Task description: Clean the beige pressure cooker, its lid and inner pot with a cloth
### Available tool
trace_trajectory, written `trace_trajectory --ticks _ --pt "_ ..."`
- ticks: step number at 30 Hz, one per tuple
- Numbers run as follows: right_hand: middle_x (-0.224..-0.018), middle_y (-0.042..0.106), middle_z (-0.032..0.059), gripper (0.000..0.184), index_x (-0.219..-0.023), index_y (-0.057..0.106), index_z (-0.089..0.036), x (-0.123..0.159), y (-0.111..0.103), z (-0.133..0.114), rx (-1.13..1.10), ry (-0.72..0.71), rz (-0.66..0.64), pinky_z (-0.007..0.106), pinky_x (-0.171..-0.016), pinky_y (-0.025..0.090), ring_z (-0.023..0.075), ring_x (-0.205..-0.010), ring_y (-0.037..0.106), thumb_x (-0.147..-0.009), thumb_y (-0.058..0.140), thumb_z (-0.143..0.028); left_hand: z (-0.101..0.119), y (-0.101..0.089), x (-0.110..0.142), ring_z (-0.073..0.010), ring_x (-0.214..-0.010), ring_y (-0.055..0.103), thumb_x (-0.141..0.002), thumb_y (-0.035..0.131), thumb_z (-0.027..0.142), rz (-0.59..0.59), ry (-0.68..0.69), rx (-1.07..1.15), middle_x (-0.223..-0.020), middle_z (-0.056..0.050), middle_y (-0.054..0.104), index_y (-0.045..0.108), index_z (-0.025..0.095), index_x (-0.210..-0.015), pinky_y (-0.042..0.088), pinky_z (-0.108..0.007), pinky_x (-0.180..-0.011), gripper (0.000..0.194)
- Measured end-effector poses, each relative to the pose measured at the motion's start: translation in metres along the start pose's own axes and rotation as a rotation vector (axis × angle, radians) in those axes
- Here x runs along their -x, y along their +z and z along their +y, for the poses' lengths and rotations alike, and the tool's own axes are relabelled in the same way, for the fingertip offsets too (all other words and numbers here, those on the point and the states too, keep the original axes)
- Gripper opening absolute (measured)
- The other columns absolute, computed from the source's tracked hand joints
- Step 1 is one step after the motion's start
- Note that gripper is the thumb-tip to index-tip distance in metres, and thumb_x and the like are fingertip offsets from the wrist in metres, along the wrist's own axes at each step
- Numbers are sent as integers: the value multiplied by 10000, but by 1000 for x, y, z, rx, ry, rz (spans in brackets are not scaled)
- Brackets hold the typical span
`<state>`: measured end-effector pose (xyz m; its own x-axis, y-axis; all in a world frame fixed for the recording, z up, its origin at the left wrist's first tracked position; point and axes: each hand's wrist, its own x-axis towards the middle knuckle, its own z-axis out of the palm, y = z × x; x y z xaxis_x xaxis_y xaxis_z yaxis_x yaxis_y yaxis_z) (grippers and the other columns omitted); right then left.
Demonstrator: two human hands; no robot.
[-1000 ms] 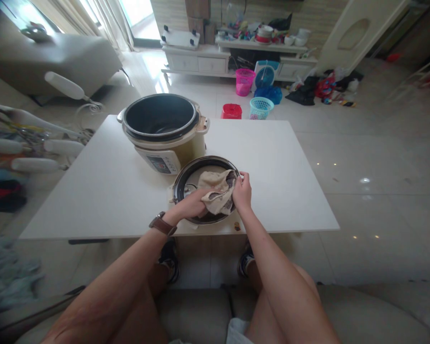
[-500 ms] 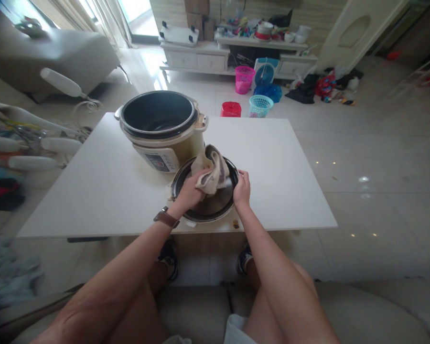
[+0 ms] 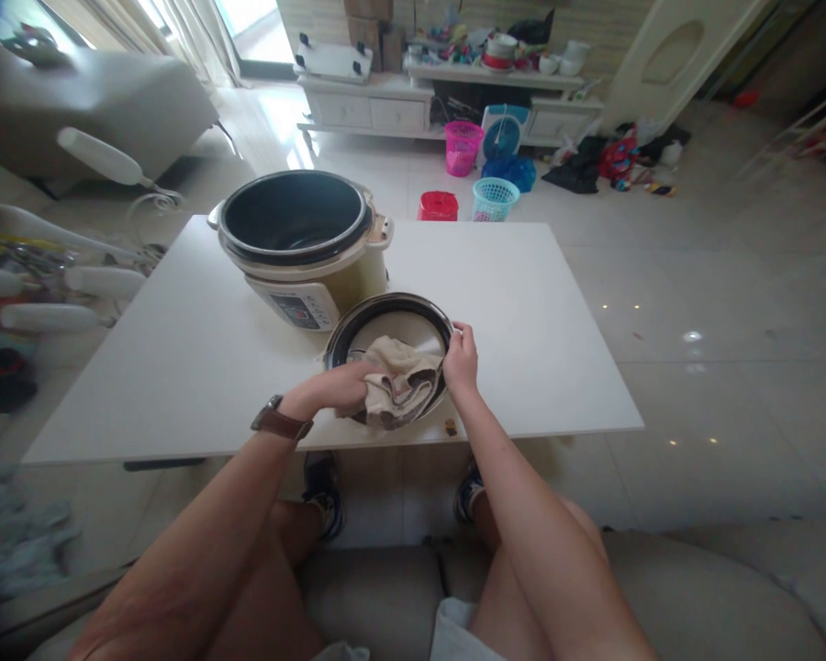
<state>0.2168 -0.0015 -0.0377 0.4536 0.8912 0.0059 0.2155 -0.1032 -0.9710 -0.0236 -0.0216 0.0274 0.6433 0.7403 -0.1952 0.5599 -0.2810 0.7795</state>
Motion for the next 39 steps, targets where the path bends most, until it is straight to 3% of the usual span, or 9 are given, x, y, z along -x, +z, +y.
trace_trajectory --ticks 3,7,10,13,16,18,25,31,39 --pt "-1070 716 53 332 -1089 645 -259 0 1 -2 7 -7 7 423 -1023 462 261 -1056 597 -952 433 -475 -13 -13 9 -262 -972 766 -783 575 176 81 41 235 -940 -39 832 823 221 -920 612 -369 -942 287" --pt "-1046 708 59 330 -1089 639 -256 0 0 -4 32 -4 8 424 -1030 453 267 -1058 593 -954 426 -469 -23 -24 11 -275 -1023 767 -791 639 237 613 161 372 -1030 -86 826 797 169 -1054 611 -397 -961 313" --pt "-1032 700 58 349 -1103 637 -254 0 -1 -5 47 -4 -4 425 -1019 452 271 -1043 596 -954 420 -482 -21 -24 10 -271 -1165 741 -804 609 194 935 235 232 -1221 -98 805 760 170 -1208 580 -402 -1051 432" --pt "-1019 699 54 357 -1109 639 -255 1 -2 -5 49 -5 -8 421 -1004 458 268 -1027 595 -953 421 -492 -19 -16 10 -278 -1353 664 -806 584 115 731 210 -37 -1409 -88 740 725 208 -1340 500 -425 -1183 560" --pt "-1038 707 58 352 -1096 640 -256 1 -2 -6 54 -21 2 422 -1027 451 269 -1061 595 -956 421 -494 -24 0 7 -288 -1473 575 -777 529 28 381 31 -229 -1498 -71 688 708 249 -1384 379 -495 -1289 670" --pt "-1056 710 63 353 -1091 641 -256 2 -2 -6 54 -30 3 422 -1042 446 270 -1080 598 -961 418 -496 -28 12 4 -306 -1542 496 -770 504 3 283 -94 -294 -1571 -88 626 678 239 -1422 324 -542 -1314 715" --pt "-1086 720 72 367 -1098 653 -256 3 -1 -5 45 -88 -9 422 -1070 444 273 -1135 606 -986 428 -523 -7 49 2 -367 -1421 593 -853 499 59 372 -128 -385 -1470 -177 670 652 163 -1407 471 -488 -1206 584" --pt "-1134 727 85 369 -1081 652 -252 2 1 -4 41 -65 22 427 -1058 456 272 -1125 613 -973 419 -518 34 62 5 -397 -1153 741 -875 491 71 270 -260 -337 -1218 -240 768 638 91 -1427 542 -530 -1089 572" --pt "-1098 719 78 355 -1083 647 -248 2 -1 -4 33 -29 14 427 -1054 450 274 -1108 606 -963 450 -518 19 45 -10 -286 -1225 725 -949 534 203 450 -57 374 -1293 -97 789 713 159 -1362 552 -452 -1130 452"
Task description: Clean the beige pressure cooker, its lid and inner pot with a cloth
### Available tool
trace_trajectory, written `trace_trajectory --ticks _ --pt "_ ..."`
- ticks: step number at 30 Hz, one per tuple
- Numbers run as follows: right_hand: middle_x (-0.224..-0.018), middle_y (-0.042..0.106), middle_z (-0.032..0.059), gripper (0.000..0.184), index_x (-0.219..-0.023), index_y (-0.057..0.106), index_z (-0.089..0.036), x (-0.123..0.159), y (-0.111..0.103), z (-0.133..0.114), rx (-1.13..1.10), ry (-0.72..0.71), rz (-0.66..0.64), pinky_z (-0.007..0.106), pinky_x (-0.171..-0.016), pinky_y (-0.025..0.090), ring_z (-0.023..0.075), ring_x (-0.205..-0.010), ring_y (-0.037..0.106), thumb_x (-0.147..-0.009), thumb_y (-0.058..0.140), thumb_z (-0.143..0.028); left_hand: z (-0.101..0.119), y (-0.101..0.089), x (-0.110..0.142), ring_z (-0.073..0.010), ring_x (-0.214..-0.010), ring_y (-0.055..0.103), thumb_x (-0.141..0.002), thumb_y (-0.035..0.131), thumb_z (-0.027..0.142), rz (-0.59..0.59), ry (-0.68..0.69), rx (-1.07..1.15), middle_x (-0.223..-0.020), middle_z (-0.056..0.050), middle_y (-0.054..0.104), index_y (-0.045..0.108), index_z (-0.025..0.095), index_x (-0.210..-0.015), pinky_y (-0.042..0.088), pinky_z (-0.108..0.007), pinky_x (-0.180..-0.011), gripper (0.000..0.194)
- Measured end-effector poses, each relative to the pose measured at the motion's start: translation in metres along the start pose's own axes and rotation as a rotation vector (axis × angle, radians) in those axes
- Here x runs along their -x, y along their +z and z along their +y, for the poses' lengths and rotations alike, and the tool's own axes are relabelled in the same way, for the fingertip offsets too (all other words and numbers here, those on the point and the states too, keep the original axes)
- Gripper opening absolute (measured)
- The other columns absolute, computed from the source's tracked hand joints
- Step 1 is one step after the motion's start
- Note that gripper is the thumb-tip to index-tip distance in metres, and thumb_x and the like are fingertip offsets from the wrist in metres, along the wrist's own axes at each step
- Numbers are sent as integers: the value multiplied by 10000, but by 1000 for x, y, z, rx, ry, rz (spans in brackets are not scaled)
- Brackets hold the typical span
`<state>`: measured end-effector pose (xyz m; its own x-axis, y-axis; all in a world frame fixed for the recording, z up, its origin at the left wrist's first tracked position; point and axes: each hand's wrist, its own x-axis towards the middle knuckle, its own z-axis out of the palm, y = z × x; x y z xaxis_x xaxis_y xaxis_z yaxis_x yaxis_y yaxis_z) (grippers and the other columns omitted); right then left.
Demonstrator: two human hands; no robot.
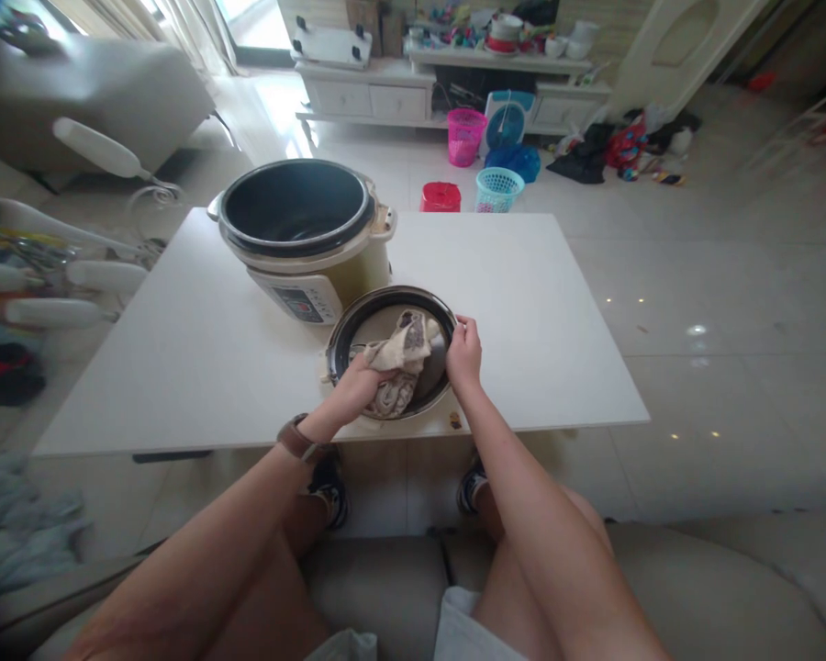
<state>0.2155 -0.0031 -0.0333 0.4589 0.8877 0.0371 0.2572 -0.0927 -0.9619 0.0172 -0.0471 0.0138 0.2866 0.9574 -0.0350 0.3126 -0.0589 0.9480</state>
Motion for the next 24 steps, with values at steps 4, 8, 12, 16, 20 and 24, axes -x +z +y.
trace_trajectory --ticks 4,8,12,16,20,24 --pt "-1039 709 66 330 -1096 642 -255 1 1 -1 4 21 1 433 -1042 455 275 -1088 595 -972 444 -489 3 -25 -7 -284 -1194 736 -894 587 198 294 54 19 -1268 -82 797 745 161 -1262 573 -429 -1088 402" --pt "-1010 697 57 328 -1094 638 -260 2 1 -2 12 24 -4 430 -1025 456 275 -1054 596 -973 437 -490 6 -47 1 -261 -1220 728 -811 544 78 293 198 -254 -1309 -42 787 724 215 -1340 544 -376 -1103 576" --pt "-1024 703 52 332 -1078 637 -267 2 2 0 -1 4 5 414 -1020 455 266 -1056 599 -971 438 -510 -1 -43 6 -271 -1360 667 -752 497 -13 -45 166 -548 -1420 -41 740 716 249 -1389 493 -390 -1186 723" --pt "-1095 717 70 342 -1078 632 -263 2 2 0 13 0 7 413 -1026 458 268 -1097 605 -977 426 -516 -5 -26 8 -307 -1533 509 -737 465 -59 -267 102 -713 -1523 -72 666 707 228 -1412 385 -484 -1291 772" --pt "-1097 718 75 338 -1087 627 -261 3 2 -2 15 10 1 423 -1028 462 271 -1091 608 -975 422 -505 -5 -15 10 -304 -1632 340 -734 458 -89 -297 142 -724 -1670 -79 512 620 241 -1515 279 -553 -1339 863" --pt "-1110 717 78 343 -1096 630 -259 2 2 0 5 4 1 436 -1043 462 269 -1097 602 -977 427 -508 -15 -8 2 -310 -1669 230 -730 453 -102 -263 149 -693 -1722 -82 434 554 257 -1574 256 -594 -1339 923"
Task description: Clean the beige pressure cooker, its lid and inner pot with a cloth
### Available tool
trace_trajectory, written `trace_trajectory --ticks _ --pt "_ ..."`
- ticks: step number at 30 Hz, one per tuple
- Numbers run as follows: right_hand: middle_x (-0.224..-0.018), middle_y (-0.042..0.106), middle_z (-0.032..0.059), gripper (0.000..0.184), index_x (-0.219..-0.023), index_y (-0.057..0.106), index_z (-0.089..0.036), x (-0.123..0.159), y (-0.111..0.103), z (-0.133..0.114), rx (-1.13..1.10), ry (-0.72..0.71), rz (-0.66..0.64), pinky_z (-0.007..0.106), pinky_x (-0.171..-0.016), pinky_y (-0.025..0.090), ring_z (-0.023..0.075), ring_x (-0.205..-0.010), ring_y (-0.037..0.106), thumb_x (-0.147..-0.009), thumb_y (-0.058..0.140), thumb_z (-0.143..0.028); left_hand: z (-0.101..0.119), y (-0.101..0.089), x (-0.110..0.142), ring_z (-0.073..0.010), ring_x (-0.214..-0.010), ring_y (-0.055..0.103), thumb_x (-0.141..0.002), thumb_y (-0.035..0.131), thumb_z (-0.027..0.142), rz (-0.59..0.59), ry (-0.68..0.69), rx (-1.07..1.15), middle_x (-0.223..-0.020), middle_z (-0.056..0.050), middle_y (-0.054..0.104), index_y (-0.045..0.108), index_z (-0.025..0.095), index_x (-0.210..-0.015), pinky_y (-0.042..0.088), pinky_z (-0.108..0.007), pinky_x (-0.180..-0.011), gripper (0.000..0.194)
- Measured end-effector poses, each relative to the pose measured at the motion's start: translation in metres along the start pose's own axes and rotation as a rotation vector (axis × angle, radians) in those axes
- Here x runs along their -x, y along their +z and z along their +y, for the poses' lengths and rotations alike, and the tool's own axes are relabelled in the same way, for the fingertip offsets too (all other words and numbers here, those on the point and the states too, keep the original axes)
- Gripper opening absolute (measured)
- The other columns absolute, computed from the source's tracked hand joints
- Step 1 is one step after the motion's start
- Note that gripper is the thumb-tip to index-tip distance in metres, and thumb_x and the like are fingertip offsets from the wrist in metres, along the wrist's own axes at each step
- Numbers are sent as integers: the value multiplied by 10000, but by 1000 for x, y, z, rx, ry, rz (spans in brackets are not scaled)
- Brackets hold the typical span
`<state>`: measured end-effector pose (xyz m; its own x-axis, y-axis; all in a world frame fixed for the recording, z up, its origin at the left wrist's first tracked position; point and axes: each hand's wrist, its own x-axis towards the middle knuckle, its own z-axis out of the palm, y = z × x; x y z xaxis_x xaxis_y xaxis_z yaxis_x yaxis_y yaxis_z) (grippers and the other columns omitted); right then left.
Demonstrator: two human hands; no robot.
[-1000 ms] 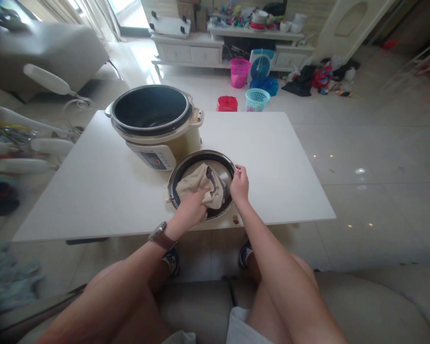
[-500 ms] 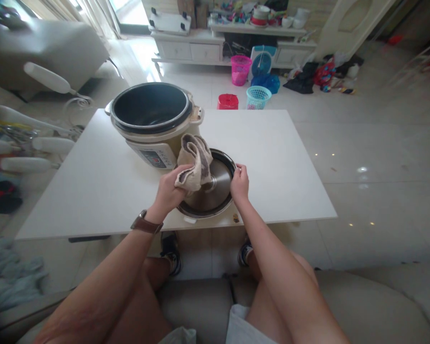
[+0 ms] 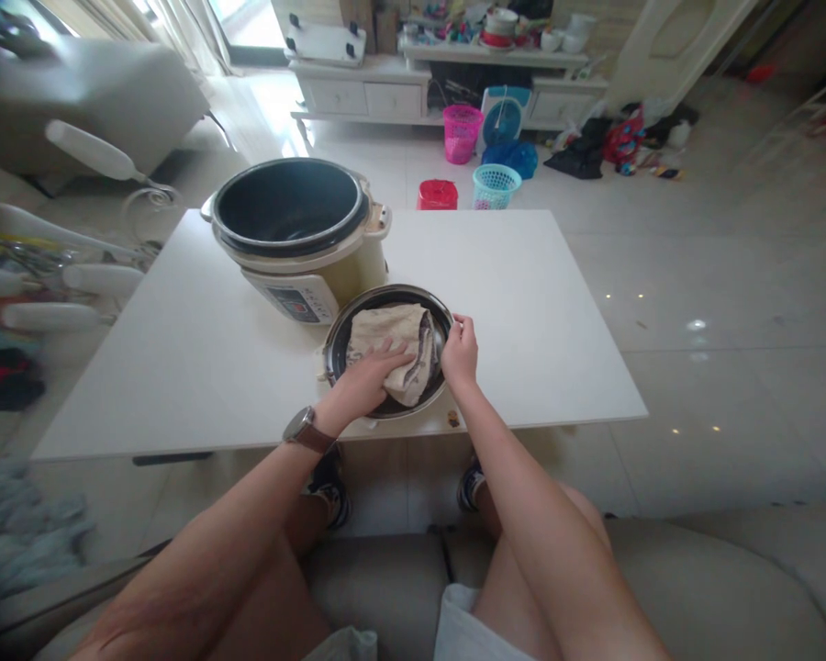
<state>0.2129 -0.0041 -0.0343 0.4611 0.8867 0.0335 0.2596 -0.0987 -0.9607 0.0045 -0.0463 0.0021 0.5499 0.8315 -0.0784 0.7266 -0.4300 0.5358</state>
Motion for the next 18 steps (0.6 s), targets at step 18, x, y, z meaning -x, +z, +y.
trace_trajectory --ticks 18 --pt "-1115 716 73 368 -1080 606 -259 1 -1 0 -29 50 -14 402 -986 462 270 -1085 621 -937 415 -539 7 -20 -24 -299 -1667 249 -689 487 -58 -161 86 41 -1621 -30 575 799 257 -1262 192 -562 -1358 725"
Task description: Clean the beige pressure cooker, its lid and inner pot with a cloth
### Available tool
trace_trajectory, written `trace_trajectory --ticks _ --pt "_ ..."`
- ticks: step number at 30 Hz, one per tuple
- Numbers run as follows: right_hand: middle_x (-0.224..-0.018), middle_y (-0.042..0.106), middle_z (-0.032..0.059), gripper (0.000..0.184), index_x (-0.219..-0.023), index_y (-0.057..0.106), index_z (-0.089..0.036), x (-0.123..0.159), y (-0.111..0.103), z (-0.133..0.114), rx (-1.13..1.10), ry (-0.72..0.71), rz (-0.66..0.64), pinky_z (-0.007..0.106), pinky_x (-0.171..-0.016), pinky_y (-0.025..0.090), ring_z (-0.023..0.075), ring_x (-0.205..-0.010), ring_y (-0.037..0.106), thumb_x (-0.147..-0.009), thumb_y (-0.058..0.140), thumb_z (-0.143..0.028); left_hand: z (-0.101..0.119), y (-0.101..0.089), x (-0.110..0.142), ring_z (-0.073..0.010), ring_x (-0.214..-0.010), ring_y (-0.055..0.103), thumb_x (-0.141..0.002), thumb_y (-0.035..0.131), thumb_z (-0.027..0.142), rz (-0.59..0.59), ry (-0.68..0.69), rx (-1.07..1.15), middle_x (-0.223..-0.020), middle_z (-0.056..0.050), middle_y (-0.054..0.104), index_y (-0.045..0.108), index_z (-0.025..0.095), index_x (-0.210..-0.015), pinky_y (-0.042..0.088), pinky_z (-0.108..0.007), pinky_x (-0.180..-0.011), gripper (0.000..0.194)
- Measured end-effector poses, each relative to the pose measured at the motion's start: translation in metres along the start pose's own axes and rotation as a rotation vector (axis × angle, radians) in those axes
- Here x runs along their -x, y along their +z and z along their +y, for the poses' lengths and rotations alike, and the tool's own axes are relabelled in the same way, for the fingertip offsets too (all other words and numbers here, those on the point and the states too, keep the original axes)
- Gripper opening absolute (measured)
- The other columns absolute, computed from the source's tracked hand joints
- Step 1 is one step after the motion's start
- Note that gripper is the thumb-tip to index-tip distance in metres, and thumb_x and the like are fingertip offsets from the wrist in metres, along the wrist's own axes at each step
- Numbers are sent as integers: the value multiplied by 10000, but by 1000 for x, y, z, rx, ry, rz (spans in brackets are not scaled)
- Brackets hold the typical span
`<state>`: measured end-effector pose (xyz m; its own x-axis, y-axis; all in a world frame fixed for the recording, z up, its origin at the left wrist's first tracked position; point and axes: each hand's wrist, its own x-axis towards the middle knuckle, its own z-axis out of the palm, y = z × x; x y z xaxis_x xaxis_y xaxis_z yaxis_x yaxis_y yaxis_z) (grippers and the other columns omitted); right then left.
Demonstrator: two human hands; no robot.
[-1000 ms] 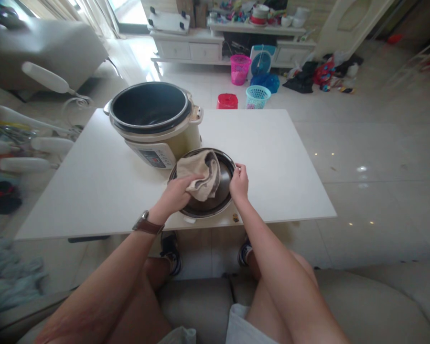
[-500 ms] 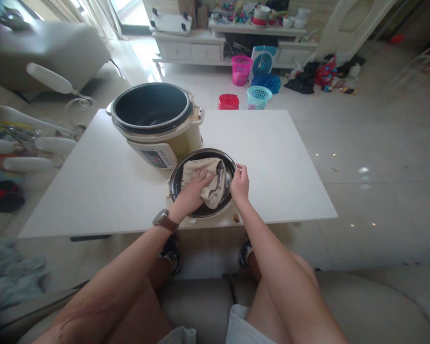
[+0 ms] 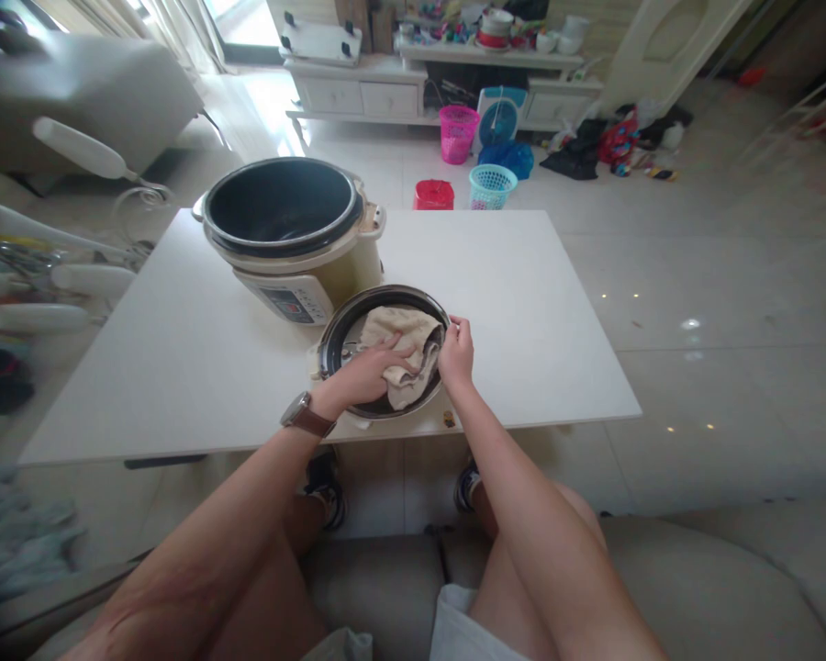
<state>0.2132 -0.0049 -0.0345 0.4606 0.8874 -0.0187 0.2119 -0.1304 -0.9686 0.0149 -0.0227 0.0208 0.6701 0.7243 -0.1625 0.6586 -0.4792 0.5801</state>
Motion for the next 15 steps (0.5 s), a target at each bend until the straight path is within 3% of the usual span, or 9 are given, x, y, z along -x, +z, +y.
trace_trajectory --ticks 3,5,8,10,12,13,15 --pt "-1113 715 75 351 -1072 605 -257 -1 0 -1 -2 6 2 403 -980 462 271 -1080 620 -939 421 -524 -12 -6 8 -257 -1598 415 -692 470 -52 38 13 91 -1449 -24 722 832 260 -1156 278 -479 -1340 666" --pt "-1109 714 73 341 -1068 607 -259 -1 0 -1 3 4 4 399 -973 461 270 -1075 613 -942 431 -522 -22 -9 11 -257 -1458 594 -740 501 -9 175 -14 197 -1343 -49 779 832 245 -1147 418 -413 -1257 582" --pt "-1087 709 66 332 -1071 610 -259 -2 1 -2 9 9 12 397 -972 456 266 -1061 602 -948 433 -512 -32 -11 14 -253 -1209 745 -794 544 74 534 -57 314 -1226 -68 818 809 205 -1166 547 -366 -1099 475" --pt "-1072 705 60 331 -1074 611 -258 -2 1 -1 8 10 11 393 -965 454 262 -1047 599 -949 432 -507 -35 -12 15 -248 -1159 756 -795 540 91 823 -71 315 -1212 -67 818 779 186 -1204 563 -360 -1062 483" --pt "-1054 703 54 335 -1081 615 -258 -2 1 -1 7 11 4 388 -947 455 258 -1024 596 -947 437 -507 -35 -12 16 -251 -1166 750 -792 550 106 1037 -89 273 -1237 -68 809 744 181 -1254 568 -357 -1052 507" --pt "-1042 701 52 337 -1085 618 -258 -2 1 -1 8 12 2 386 -937 456 257 -1010 594 -946 437 -506 -34 -11 16 -254 -1176 747 -784 562 110 1074 -93 244 -1256 -68 803 729 183 -1275 569 -358 -1054 524" --pt "-1020 695 48 338 -1088 622 -256 -2 1 0 8 15 3 385 -926 454 255 -991 589 -946 437 -500 -32 -10 16 -259 -1207 739 -757 579 97 993 -84 178 -1299 -67 790 715 195 -1303 563 -363 -1075 571"
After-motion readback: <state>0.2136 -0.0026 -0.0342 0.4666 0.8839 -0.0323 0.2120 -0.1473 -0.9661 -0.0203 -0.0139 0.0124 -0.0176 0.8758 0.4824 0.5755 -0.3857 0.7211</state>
